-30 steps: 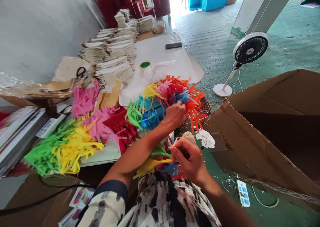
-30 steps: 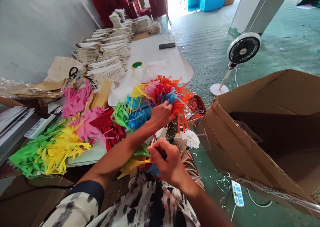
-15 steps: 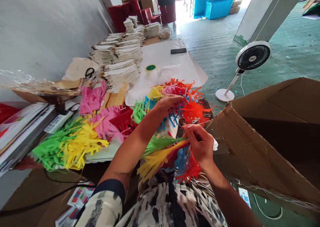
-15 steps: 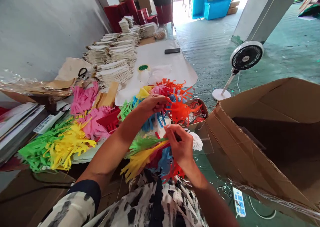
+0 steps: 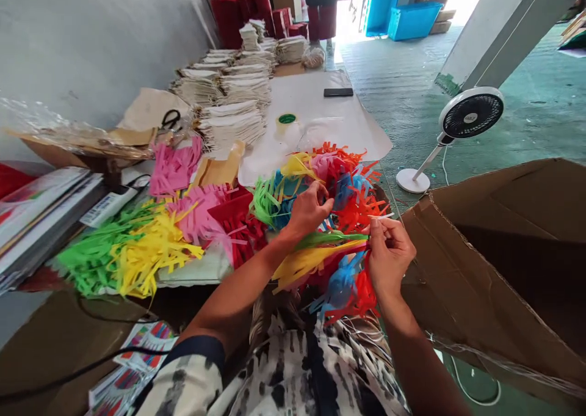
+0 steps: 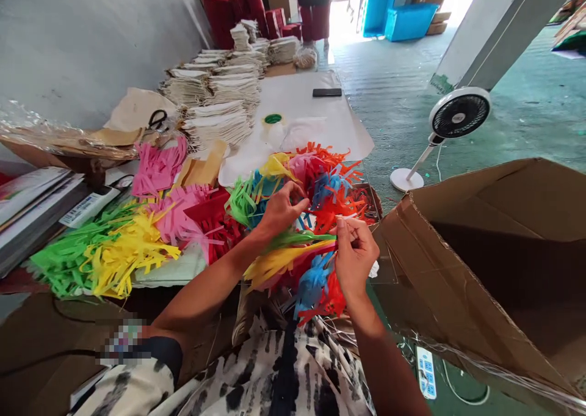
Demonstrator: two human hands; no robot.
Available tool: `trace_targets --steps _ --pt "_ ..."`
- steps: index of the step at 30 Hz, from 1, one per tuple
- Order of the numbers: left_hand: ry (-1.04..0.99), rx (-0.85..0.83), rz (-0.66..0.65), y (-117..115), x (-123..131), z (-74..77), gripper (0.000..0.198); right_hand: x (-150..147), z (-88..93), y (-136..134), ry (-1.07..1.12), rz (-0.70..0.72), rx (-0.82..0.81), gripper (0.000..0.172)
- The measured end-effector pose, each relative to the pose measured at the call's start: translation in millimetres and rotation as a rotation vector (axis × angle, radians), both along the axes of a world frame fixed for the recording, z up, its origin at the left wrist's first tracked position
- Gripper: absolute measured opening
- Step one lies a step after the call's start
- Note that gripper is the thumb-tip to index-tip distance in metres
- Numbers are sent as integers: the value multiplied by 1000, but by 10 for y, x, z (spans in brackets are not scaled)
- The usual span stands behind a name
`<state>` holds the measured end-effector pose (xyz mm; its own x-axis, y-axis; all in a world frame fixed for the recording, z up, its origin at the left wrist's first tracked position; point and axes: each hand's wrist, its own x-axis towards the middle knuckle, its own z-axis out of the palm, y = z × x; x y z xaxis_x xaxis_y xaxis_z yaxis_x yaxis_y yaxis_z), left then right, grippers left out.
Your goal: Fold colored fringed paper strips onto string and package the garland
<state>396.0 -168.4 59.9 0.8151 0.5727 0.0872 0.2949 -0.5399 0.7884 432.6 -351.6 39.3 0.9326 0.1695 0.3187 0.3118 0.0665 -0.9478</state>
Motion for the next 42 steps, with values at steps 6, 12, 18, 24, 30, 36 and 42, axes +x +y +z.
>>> trace_targets --steps 6,12,18,24,30,36,42 --pt "361 577 -185 -46 -80 3 18 9 -46 5 25 71 -27 32" --pt "367 699 -336 -91 -118 108 20 88 -82 47 -64 195 -171 31" --pt "94 457 -374 -31 -267 391 10 136 -67 137 -171 326 -334 28" --pt "-268 -415 -373 32 -280 374 33 143 -38 168 54 465 -172 36" --pt "-469 -589 -247 7 -176 199 39 151 -20 185 140 513 -129 38" --pt "-414 -364 -275 4 -221 154 31 226 -3 147 -137 241 -100 20" --pt "-321 -118 -346 -54 -286 149 20 189 97 165 -125 195 -115 20"
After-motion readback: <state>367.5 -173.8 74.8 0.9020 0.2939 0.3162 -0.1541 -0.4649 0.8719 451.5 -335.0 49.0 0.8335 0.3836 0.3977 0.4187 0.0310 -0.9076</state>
